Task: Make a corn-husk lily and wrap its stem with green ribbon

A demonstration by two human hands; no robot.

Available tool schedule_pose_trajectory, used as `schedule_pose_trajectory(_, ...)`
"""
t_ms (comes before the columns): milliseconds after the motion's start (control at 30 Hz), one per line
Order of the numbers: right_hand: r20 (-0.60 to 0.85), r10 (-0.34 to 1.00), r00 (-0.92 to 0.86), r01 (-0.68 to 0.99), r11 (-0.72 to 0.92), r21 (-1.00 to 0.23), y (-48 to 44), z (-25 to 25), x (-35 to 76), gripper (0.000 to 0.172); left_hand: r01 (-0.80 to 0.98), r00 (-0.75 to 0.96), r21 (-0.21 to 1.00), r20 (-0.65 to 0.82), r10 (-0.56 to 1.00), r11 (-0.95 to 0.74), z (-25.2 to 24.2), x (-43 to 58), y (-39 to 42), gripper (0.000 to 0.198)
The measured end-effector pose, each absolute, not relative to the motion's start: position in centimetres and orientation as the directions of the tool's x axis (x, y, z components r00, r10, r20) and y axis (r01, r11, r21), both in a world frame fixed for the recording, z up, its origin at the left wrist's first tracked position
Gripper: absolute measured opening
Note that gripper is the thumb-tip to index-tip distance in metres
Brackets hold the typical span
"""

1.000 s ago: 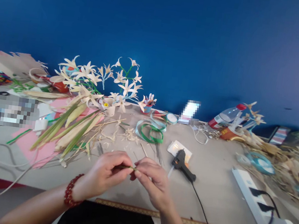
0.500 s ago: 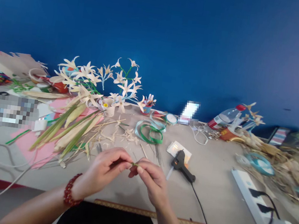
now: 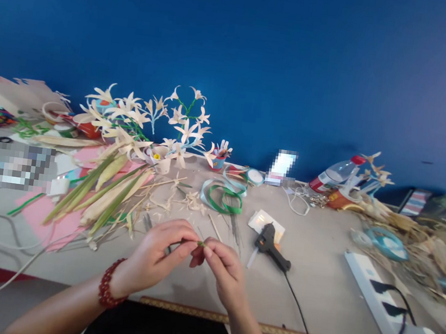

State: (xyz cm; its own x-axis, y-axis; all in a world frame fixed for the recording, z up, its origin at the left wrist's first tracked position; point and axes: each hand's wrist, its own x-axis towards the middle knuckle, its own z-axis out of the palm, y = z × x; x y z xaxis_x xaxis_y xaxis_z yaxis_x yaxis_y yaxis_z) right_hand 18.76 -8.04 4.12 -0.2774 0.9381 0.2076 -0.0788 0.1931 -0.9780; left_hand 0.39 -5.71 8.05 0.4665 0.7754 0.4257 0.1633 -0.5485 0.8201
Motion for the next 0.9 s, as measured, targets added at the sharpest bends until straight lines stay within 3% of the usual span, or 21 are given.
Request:
schedule_pose_trajectory(67, 0.198, 0.938, -0.284, -0.096, 0.178, -0.979, -8.2, 3.9, 18.6, 0.034, 0.114, 0.458, 0.888, 0.35, 0.817, -0.445, 8.0, 0.5, -5.8, 0.02)
schedule_pose_trajectory(167, 0.181, 0.94, -0.289, -0.14, 0.145, -0.98, -8.3, 3.4, 18.2, 0.036, -0.069, 0.469, 0.985, 0.173, 0.866, -0.159, 7.3, 0.7, -5.8, 0.019)
schedule_pose_trajectory(267, 0.152, 0.954, -0.259, -0.194, 0.103, -0.976, -8.3, 2.8, 17.9, 0.035, -0.284, 0.503, 0.947, 0.012, 0.864, 0.152, 6.1, 1.0, -6.0, 0.014)
schedule_pose_trajectory(367, 0.11, 0.968, -0.225, -0.265, 0.048, -0.963, -8.4, 2.1, 17.5, 0.033, -0.37, 0.509, 0.888, -0.051, 0.859, 0.272, 4.7, 1.4, -6.4, 0.01)
schedule_pose_trajectory(467, 0.065, 0.976, -0.206, -0.272, 0.007, -0.962, -8.7, 1.6, 17.2, 0.034, -0.333, 0.453, 0.919, -0.041, 0.89, 0.212, 3.4, 1.7, -6.6, 0.01)
schedule_pose_trajectory(567, 0.039, 0.977, -0.212, -0.184, 0.0, -0.983, -9.0, 1.3, 16.9, 0.037, -0.13, 0.276, 0.98, 0.179, 0.944, -0.148, 2.5, 1.7, -6.5, 0.011)
schedule_pose_trajectory(667, 0.037, 0.975, -0.219, -0.123, 0.01, -0.992, -9.4, 0.8, 16.3, 0.042, 0.085, 0.22, 0.891, 0.42, 0.881, -0.446, 2.0, 1.4, -6.3, 0.007)
schedule_pose_trajectory(733, 0.04, 0.981, -0.19, -0.1, 0.021, -0.995, -9.5, 0.2, 15.9, 0.044, 0.103, 0.262, 0.899, 0.388, 0.884, -0.425, 1.9, 1.3, -6.2, 0.01)
schedule_pose_trajectory(900, -0.013, 0.984, -0.177, -0.156, -0.041, -0.987, -9.6, -2.0, 14.7, 0.048, -0.011, 0.337, 0.997, 0.076, 0.938, -0.077, 1.3, 0.8, -6.3, 0.024)
